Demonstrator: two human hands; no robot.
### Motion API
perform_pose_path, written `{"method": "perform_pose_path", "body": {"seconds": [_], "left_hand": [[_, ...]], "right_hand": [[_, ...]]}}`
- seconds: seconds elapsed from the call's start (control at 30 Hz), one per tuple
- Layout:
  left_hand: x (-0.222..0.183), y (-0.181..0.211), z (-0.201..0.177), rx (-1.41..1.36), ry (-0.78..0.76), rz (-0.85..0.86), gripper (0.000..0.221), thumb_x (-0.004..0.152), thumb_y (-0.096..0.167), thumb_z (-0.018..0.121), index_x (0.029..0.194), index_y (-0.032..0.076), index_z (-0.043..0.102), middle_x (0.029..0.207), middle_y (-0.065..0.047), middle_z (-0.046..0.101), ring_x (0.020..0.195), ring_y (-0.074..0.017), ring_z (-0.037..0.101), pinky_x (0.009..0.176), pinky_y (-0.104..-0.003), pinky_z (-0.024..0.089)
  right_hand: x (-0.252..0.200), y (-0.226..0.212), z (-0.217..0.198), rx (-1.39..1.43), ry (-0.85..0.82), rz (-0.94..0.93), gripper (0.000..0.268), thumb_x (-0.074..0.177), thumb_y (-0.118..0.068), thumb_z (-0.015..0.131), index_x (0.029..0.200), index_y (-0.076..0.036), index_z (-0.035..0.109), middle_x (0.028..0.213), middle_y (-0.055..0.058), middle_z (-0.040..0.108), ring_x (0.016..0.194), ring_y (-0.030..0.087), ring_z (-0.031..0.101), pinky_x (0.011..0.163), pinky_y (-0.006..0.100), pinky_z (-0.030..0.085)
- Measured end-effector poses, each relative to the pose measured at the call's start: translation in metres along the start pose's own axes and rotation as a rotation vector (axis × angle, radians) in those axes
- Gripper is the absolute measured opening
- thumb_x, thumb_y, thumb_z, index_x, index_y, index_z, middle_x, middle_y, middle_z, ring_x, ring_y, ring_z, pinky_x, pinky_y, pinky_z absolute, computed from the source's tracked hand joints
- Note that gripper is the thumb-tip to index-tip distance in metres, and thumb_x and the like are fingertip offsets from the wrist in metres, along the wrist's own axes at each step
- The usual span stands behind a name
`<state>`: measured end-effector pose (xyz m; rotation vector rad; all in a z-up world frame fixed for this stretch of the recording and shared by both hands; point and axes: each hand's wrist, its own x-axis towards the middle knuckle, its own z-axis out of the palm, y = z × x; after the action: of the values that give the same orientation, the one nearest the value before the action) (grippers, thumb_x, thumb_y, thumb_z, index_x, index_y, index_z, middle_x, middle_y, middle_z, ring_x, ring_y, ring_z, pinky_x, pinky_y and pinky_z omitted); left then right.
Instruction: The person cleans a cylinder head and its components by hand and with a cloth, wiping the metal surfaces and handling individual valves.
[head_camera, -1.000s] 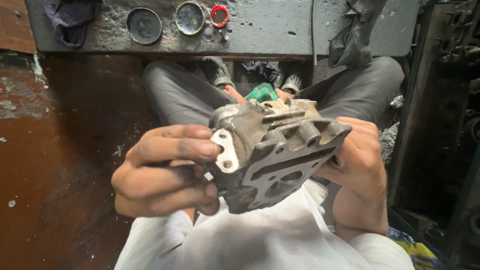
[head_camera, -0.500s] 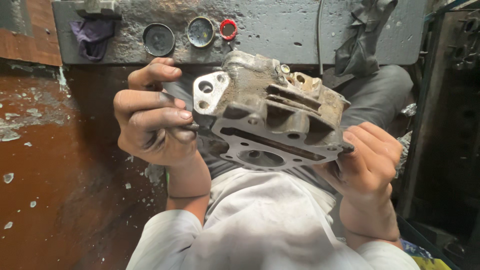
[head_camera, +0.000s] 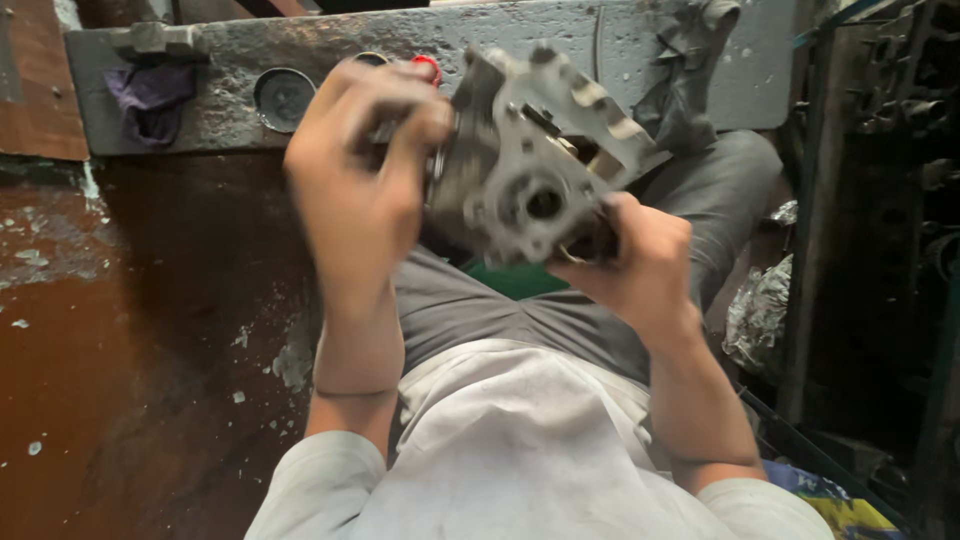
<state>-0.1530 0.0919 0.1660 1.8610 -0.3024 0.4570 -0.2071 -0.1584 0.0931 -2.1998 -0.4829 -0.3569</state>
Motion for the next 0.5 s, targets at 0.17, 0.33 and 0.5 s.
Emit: {"method": "perform_pose_path", "body": {"seconds": [0.17, 0.33, 0.5], "left_hand": [[0.057, -0.117, 0.069, 0.046, -0.092, -0.293, 0.015, 0.087, 0.015, 0.079, 0.091, 0.001, 0.080, 0.080, -0.006, 0.079, 0.072, -0.0125, 0.073, 0.070, -0.029, 0.057], [0.070, -0.199, 0.134, 0.181, -0.189, -0.450, 0.024, 0.087, 0.024, 0.074, 0.087, 0.000, 0.078, 0.073, -0.013, 0.077, 0.066, -0.0210, 0.074, 0.066, -0.036, 0.056], [0.081, -0.238, 0.160, 0.415, -0.192, -0.200, 0.023, 0.095, 0.022, 0.067, 0.099, 0.001, 0.077, 0.101, -0.020, 0.071, 0.094, -0.0385, 0.068, 0.082, -0.046, 0.052]], "right_hand": [[0.004, 0.047, 0.077, 0.031, 0.106, 0.441, 0.044, 0.070, -0.019, 0.091, 0.092, 0.001, 0.059, 0.073, 0.016, 0.068, 0.059, 0.029, 0.069, 0.059, 0.039, 0.055], [0.011, 0.084, 0.136, -0.066, 0.208, 0.594, 0.056, 0.062, -0.030, 0.093, 0.095, 0.002, 0.062, 0.078, 0.021, 0.072, 0.071, 0.038, 0.073, 0.065, 0.046, 0.057], [0.028, 0.092, 0.136, -0.127, 0.021, 0.632, 0.065, 0.071, -0.044, 0.094, 0.099, 0.004, 0.062, 0.080, 0.026, 0.071, 0.078, 0.044, 0.071, 0.070, 0.050, 0.055]]}}
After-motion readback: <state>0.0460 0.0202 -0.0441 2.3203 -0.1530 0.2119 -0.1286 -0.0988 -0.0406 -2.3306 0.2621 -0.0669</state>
